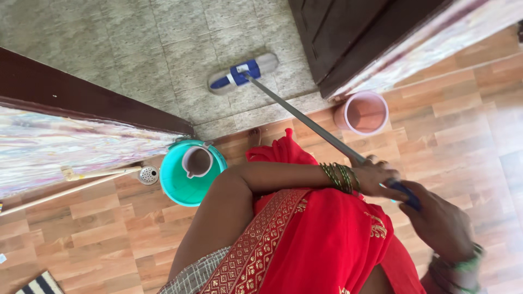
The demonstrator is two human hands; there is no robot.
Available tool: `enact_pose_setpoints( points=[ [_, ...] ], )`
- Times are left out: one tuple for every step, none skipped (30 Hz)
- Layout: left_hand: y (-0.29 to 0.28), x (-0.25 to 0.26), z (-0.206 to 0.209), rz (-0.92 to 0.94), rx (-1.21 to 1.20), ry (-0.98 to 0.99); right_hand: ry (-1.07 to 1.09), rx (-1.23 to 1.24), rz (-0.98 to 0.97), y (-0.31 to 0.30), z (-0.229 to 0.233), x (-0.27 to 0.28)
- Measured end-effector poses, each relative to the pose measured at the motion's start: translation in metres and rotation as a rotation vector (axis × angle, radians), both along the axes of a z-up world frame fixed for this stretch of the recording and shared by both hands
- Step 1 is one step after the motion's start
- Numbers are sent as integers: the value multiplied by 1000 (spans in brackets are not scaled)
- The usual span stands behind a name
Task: The person mops a tile floor using a spray mop, moving the mop head across the surface while holding the handle with both hands.
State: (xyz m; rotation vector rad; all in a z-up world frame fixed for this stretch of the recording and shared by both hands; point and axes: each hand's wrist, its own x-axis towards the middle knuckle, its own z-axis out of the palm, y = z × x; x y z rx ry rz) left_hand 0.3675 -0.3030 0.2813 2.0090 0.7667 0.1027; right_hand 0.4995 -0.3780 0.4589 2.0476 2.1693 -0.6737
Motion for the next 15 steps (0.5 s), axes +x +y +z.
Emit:
enact_pose_setpoints(
  points=[
    [-12, 2, 20, 58, -70, 3, -38, 32, -5, -13, 17, 2],
    [-23, 3, 35, 50, -69, 4, -37, 33, -13, -24, 30, 4],
    [-33, 4, 45, 27, -16, -31, -164, 3, -30, -33, 40, 5],
    [-39, 5, 50, 3, 36, -66, -291, -28, -48, -42, 45, 4],
    [-39, 2, 49, 2, 37, -69, -294, -27, -49, -48, 44, 1],
    [-37, -3, 44, -58, 45, -151, -302, 75, -19, -54, 39, -5],
    [-36, -6, 39, -114, 55, -232, -309, 178, 14, -59, 36, -8],
    [-38, -6, 36, -112, 54, -235, -312, 177, 16, -63, 35, -9],
    [-40, -10, 33, -79, 57, -355, -309, 183, -19, -64, 33, -11],
    [-40, -14, 32, -47, 61, -476, -307, 190, -54, -64, 31, -13],
    [-38, -14, 31, -46, 58, -475, -306, 187, -53, -63, 31, -13],
    [-35, -15, 29, -50, 114, -507, -287, 193, -69, -62, 29, -14],
    [-33, -16, 28, -55, 168, -540, -269, 197, -85, -59, 28, -15],
    [-30, -18, 25, -55, 163, -542, -270, 192, -86, -57, 25, -17],
    [-25, -21, 22, -21, 196, -565, -238, 232, -80, -52, 22, -19]
  ],
)
